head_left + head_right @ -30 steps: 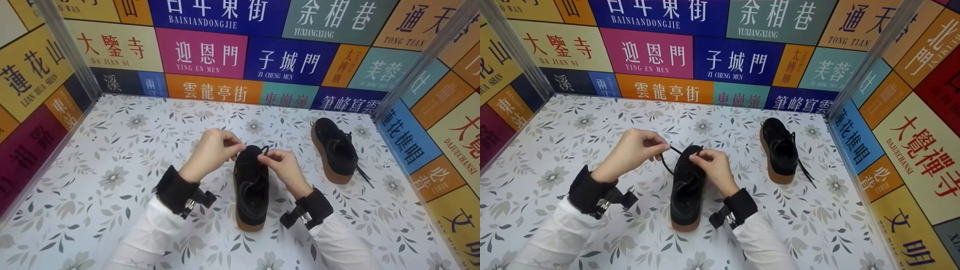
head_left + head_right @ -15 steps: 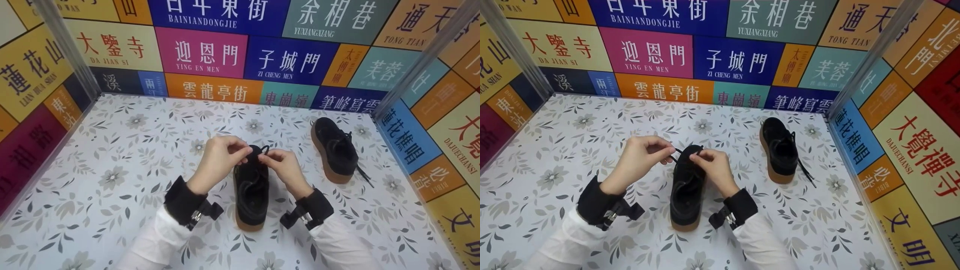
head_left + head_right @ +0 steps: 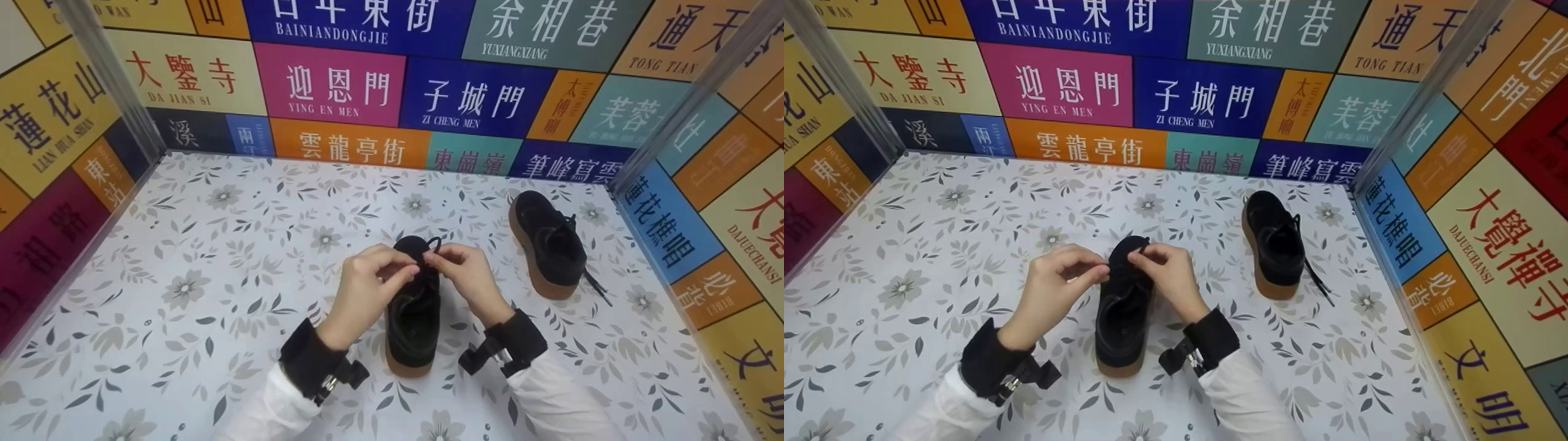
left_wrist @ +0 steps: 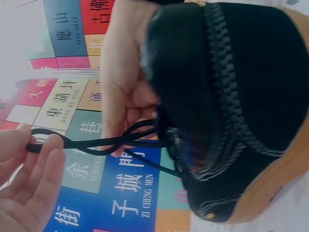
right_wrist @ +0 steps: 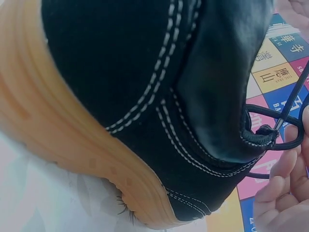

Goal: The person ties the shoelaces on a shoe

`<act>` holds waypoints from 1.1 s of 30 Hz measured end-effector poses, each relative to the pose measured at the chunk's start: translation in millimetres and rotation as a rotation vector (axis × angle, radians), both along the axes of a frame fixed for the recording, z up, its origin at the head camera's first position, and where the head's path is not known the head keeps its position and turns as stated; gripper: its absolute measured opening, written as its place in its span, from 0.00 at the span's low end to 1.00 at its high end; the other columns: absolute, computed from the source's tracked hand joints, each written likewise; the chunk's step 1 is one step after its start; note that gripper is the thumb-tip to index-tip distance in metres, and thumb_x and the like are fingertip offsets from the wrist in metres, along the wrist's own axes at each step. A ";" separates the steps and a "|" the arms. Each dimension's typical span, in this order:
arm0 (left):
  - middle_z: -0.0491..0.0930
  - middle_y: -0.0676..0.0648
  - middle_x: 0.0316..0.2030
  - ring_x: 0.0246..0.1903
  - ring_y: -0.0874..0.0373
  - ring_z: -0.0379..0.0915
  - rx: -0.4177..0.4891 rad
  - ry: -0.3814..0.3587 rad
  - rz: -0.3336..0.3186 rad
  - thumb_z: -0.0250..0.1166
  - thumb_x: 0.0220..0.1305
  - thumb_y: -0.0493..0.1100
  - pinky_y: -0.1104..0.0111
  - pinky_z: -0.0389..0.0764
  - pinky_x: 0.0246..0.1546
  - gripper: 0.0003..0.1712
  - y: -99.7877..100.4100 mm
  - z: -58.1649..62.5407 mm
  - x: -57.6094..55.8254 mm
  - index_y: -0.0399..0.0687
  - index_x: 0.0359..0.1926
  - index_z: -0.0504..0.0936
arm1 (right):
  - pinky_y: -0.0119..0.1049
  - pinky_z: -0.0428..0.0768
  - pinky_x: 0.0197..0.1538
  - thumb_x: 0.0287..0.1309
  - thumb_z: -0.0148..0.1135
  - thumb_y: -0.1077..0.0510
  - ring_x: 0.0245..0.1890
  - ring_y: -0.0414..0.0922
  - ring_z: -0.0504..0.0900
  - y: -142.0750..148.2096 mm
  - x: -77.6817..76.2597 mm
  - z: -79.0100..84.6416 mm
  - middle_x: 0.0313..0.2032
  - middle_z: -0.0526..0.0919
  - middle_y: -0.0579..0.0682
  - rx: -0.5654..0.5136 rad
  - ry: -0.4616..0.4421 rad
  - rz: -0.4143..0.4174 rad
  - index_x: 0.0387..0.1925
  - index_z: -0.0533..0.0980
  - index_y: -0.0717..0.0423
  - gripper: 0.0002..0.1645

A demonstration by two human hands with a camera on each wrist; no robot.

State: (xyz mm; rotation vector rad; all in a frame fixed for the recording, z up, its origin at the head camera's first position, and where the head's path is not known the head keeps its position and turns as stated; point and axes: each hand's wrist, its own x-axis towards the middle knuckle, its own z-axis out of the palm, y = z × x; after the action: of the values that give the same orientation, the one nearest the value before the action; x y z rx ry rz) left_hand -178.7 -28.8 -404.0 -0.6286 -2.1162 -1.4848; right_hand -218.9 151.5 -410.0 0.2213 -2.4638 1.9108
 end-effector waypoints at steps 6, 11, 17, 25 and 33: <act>0.82 0.51 0.31 0.29 0.64 0.79 0.012 -0.006 -0.060 0.69 0.56 0.41 0.77 0.80 0.32 0.06 4.2 -16.0 5.1 0.42 0.33 0.84 | 0.27 0.71 0.29 0.55 0.66 0.61 0.23 0.35 0.72 1.4 0.1 -1.1 0.23 0.82 0.42 0.005 0.010 0.001 0.31 0.81 0.69 0.10; 0.82 0.51 0.32 0.31 0.64 0.79 -0.027 -0.005 -0.097 0.70 0.55 0.39 0.78 0.80 0.33 0.05 5.1 -25.1 8.6 0.43 0.33 0.84 | 0.27 0.71 0.30 0.55 0.67 0.61 0.24 0.37 0.73 5.1 -5.6 -10.9 0.24 0.82 0.43 -0.005 0.017 0.008 0.31 0.81 0.68 0.10; 0.82 0.51 0.32 0.30 0.63 0.77 -0.140 -0.021 -0.147 0.70 0.54 0.39 0.71 0.81 0.32 0.06 3.3 -32.9 12.2 0.43 0.34 0.84 | 0.28 0.73 0.31 0.53 0.69 0.56 0.26 0.38 0.75 9.9 -13.8 -26.5 0.25 0.83 0.44 0.005 0.031 0.007 0.30 0.82 0.63 0.12; 0.83 0.50 0.32 0.30 0.62 0.78 -0.204 -0.066 -0.168 0.72 0.50 0.39 0.77 0.79 0.32 0.10 -0.9 -42.3 11.8 0.43 0.35 0.84 | 0.29 0.75 0.33 0.51 0.70 0.53 0.28 0.39 0.77 13.5 -11.1 -28.7 0.27 0.84 0.44 0.007 0.055 0.025 0.31 0.83 0.59 0.12; 0.84 0.49 0.35 0.34 0.63 0.80 -0.230 -0.157 -0.255 0.70 0.52 0.41 0.76 0.80 0.37 0.11 -11.9 -45.6 4.2 0.43 0.39 0.84 | 0.26 0.75 0.34 0.52 0.68 0.62 0.27 0.35 0.78 11.1 0.9 -12.1 0.30 0.86 0.47 0.021 0.112 0.067 0.31 0.82 0.65 0.08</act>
State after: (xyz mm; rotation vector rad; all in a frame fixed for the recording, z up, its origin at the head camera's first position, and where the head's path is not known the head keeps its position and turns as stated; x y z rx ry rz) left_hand -174.5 -40.6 -449.6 -0.9219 -2.4252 -1.4739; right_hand -218.0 162.7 -422.1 0.4048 -2.4343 1.8428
